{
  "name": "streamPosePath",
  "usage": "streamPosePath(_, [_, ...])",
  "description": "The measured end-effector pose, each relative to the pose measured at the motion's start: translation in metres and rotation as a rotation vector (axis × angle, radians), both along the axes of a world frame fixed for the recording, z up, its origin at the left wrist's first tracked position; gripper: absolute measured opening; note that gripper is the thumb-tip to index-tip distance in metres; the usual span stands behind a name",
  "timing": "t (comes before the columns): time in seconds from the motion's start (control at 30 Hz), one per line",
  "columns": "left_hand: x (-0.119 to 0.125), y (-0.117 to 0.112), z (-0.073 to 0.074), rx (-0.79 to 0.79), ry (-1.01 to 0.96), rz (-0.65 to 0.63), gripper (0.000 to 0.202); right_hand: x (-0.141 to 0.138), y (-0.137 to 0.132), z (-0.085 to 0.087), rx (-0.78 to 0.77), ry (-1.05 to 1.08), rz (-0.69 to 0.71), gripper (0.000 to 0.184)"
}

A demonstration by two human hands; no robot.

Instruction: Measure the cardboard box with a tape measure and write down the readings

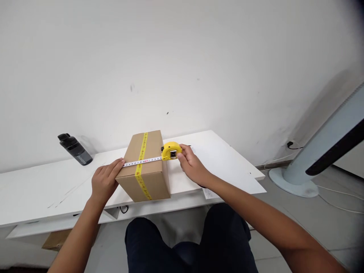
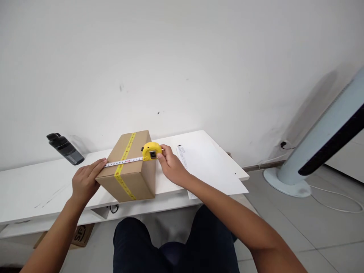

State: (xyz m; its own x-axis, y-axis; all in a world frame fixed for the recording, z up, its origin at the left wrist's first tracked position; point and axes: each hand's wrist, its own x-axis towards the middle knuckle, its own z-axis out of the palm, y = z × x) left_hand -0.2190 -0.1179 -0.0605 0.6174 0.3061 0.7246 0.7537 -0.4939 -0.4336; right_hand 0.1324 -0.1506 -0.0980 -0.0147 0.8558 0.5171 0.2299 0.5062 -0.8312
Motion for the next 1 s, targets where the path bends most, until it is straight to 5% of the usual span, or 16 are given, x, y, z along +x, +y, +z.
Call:
streamPosePath(0.13, [-0.012,0.016,0.001,-0.044,-0.047,0.091,0.039,-0.017,0.020,0.013,-0.056,-0.029,0.036,0.037])
streamPosePath(0.27, [-0.018,0.015,0.013,-0.309,-0.078,0.214,0.049,-0.029,0.027,0.016,-0.071,-0.016,0.042,0.038])
streamPosePath(0.47, [-0.016,0.002,0.061,-0.835,-0.150,0.244,0.057,-0.032,0.026,0.014,-0.082,0.006,0.016,0.041])
streamPosePath(0.6, [0.006,-0.007,0.092,-1.030,-0.021,0.416,0.073,-0.034,0.026,0.013,-0.101,0.007,-0.024,0.041])
streamPosePath(0.7, [0.031,-0.021,0.095,-0.963,0.153,0.555,0.079,-0.034,0.024,0.010,-0.087,0.004,-0.023,0.042])
streamPosePath(0.83, [0.054,-0.041,0.076,-0.684,0.276,0.698,0.064,-0.033,0.021,0.007,-0.074,-0.005,-0.005,0.041])
streamPosePath(1.0, [0.054,-0.054,0.058,-0.499,0.247,0.711,0.057,-0.035,0.012,0.006,-0.021,-0.026,0.038,0.040])
